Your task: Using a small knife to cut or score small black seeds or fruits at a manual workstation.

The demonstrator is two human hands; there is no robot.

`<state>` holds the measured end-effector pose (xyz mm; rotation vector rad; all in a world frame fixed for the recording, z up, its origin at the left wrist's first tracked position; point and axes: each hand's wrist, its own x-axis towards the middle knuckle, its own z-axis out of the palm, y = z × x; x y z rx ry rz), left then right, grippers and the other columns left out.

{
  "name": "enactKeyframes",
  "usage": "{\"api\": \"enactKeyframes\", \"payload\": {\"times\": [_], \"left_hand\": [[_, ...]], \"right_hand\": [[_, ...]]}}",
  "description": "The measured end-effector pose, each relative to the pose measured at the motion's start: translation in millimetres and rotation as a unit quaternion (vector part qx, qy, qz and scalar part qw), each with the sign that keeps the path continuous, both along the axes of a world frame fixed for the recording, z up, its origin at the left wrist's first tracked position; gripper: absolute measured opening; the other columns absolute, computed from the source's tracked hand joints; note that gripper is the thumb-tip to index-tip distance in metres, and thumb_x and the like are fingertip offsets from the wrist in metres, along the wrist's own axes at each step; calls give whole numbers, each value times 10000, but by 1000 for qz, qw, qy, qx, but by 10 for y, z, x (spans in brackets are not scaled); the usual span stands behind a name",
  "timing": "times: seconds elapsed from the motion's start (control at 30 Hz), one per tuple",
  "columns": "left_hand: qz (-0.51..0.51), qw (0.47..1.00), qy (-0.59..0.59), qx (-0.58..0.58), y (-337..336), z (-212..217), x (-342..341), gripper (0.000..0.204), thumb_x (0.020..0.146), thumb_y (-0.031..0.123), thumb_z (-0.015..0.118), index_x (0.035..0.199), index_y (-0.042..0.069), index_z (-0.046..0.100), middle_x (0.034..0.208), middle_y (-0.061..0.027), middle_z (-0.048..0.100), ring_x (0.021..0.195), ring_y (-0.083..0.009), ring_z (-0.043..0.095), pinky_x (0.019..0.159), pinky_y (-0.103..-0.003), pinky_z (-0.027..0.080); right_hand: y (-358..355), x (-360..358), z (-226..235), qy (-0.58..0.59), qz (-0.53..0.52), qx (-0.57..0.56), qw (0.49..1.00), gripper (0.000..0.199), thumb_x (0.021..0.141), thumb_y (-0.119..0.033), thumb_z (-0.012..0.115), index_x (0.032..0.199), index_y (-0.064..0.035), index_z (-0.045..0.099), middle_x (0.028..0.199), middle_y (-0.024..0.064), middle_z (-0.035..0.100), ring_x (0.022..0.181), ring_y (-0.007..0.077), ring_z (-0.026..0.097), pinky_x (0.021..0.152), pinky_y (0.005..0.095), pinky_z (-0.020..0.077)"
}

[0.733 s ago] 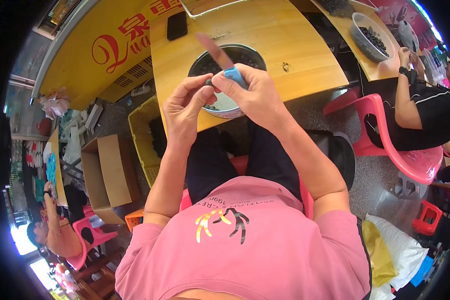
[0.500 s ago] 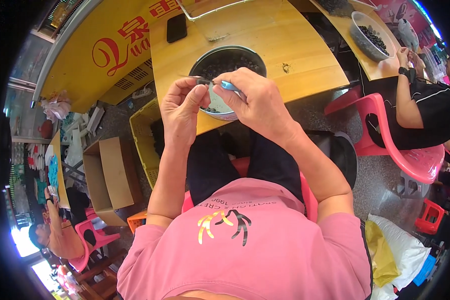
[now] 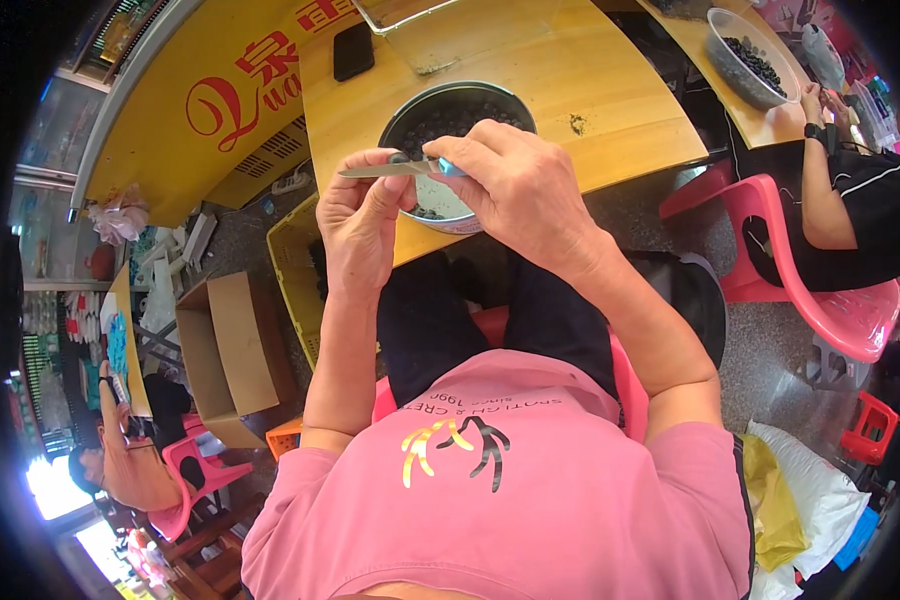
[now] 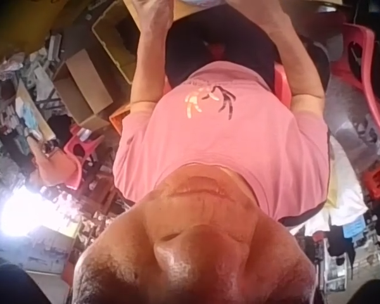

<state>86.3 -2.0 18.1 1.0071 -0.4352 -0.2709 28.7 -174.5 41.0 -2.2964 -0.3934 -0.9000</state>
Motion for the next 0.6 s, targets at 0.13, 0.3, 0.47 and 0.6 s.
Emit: {"api": "enactKeyframes", "payload": {"times": [0.13,0.3,0.47,0.6], "left_hand": [[0,1000,-21,18,8,-7,1,192,871,72,696,1039,18,618,872,-32,644,730,-90,586,675,-217,476],[3,999,-26,36,17,-11,2,196,880,71,687,1055,24,614,868,-29,640,733,-87,581,677,-214,474],[-3,998,-52,25,4,74,-11,188,883,73,683,1035,0,601,861,-42,639,727,-93,581,673,-215,473],[-56,998,-10,-3,50,73,3,189,879,74,685,1024,-10,597,857,-51,641,720,-103,591,668,-217,473]], "right_hand": [[1,-3,13,-10,-14,-15,1000,284,782,-34,708,1059,-80,671,741,77,572,628,231,566,561,332,453],[7,9,8,-16,-18,-19,1000,301,773,-24,705,1065,-86,669,745,74,576,638,232,568,568,336,456],[-9,50,-3,-33,-3,-14,999,307,769,-18,701,1066,-90,670,771,74,594,661,238,581,587,336,464],[-152,204,-194,-12,-58,-19,998,223,829,-85,679,1052,-74,681,762,78,597,690,230,594,619,316,471]]}}
